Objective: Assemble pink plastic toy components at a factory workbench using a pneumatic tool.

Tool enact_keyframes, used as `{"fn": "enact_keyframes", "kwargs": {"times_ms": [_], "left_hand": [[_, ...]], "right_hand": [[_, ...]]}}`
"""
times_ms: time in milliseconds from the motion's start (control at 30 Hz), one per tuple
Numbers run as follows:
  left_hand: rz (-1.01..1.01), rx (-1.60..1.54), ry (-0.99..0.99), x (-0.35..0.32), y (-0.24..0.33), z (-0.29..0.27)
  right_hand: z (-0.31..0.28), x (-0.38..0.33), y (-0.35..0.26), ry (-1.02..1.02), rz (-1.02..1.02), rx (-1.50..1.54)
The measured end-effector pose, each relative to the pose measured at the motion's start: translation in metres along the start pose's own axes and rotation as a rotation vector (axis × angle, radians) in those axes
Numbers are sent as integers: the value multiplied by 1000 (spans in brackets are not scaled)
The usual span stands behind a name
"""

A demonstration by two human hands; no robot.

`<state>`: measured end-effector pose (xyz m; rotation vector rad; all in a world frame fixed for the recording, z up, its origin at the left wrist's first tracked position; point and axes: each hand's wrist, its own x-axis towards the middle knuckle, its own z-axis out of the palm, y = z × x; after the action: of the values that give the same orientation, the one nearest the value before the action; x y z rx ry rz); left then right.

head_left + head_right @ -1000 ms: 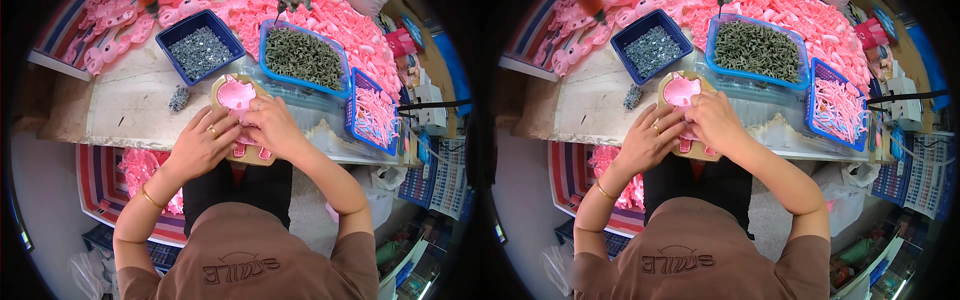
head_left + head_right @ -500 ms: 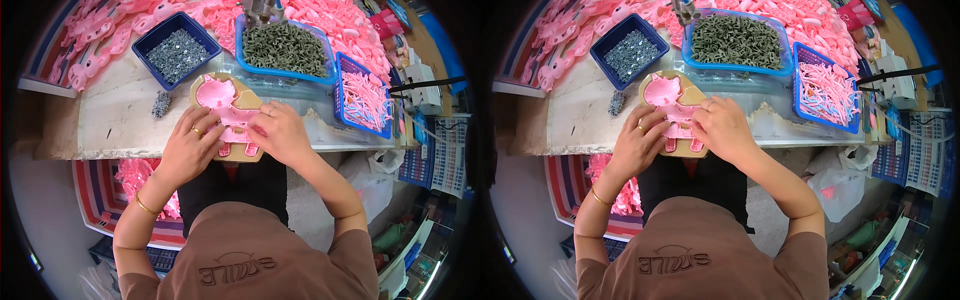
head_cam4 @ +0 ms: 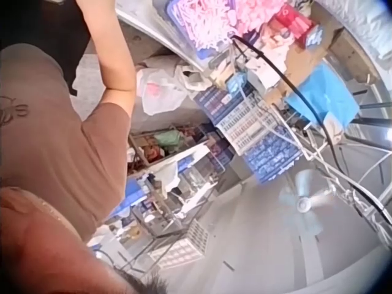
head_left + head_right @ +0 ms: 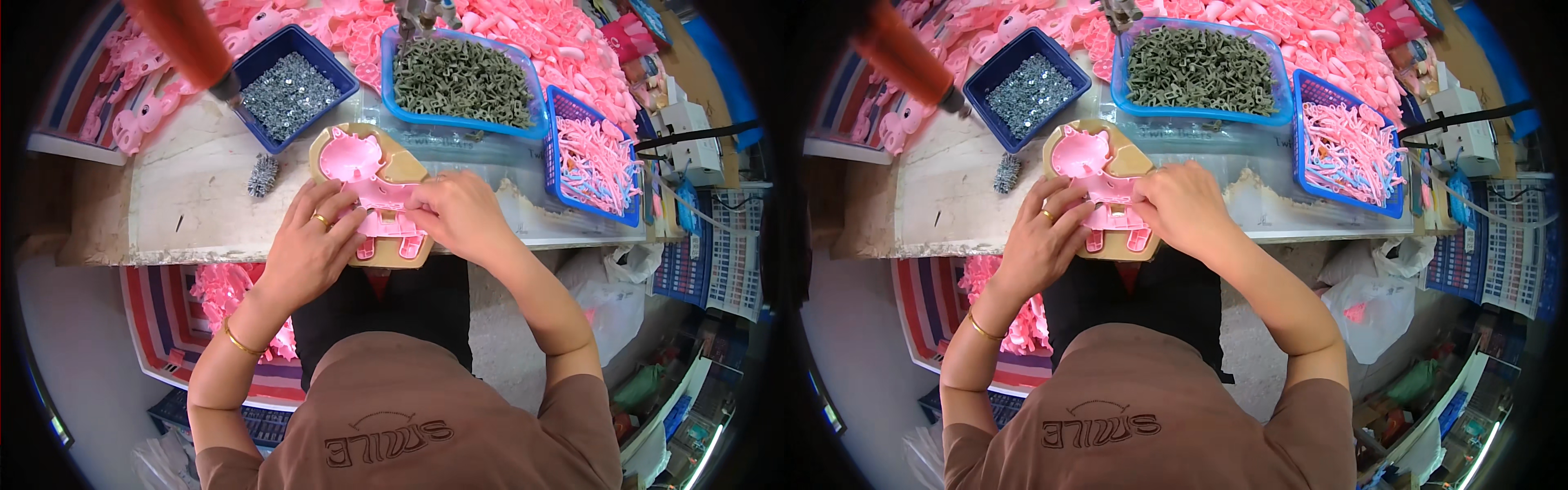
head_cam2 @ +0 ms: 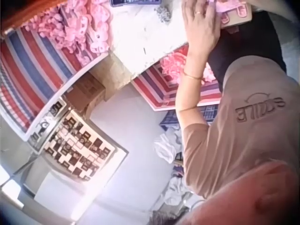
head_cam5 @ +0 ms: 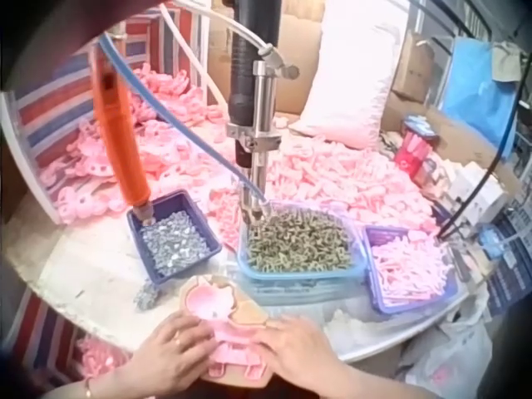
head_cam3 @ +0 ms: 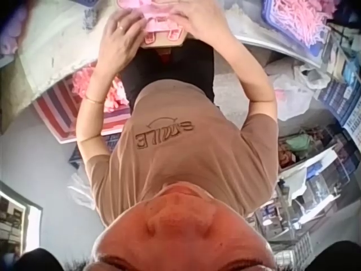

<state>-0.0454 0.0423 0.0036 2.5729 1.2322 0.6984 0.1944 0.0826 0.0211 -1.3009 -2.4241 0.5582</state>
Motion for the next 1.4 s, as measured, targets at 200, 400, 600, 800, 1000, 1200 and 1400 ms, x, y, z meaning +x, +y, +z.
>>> {"fn": "enact_keyframes", "kwargs": {"times_ms": [200,400,600,800,1000,1200,1400], "left_hand": [[17,-12,35,-2,-1,1],[-38,6,21,-2,1,0],[-143,-13,303,6,-40,-28],[-141,471,158,48,-112,-49],[-245,615,-265,95,-125,-31],[-364,418,-257,95,-123,-28],[-152,352,-95,82,-117,-28]], "right_hand": [[-19,26,-23,-133,-31,-68],[-26,164,-136,713,-531,439],[-51,242,-172,412,-493,691],[-65,179,-109,181,-151,480],[-67,159,-78,240,-173,682],[-71,152,-61,153,-169,782],[-74,147,-60,110,-152,701]]}}
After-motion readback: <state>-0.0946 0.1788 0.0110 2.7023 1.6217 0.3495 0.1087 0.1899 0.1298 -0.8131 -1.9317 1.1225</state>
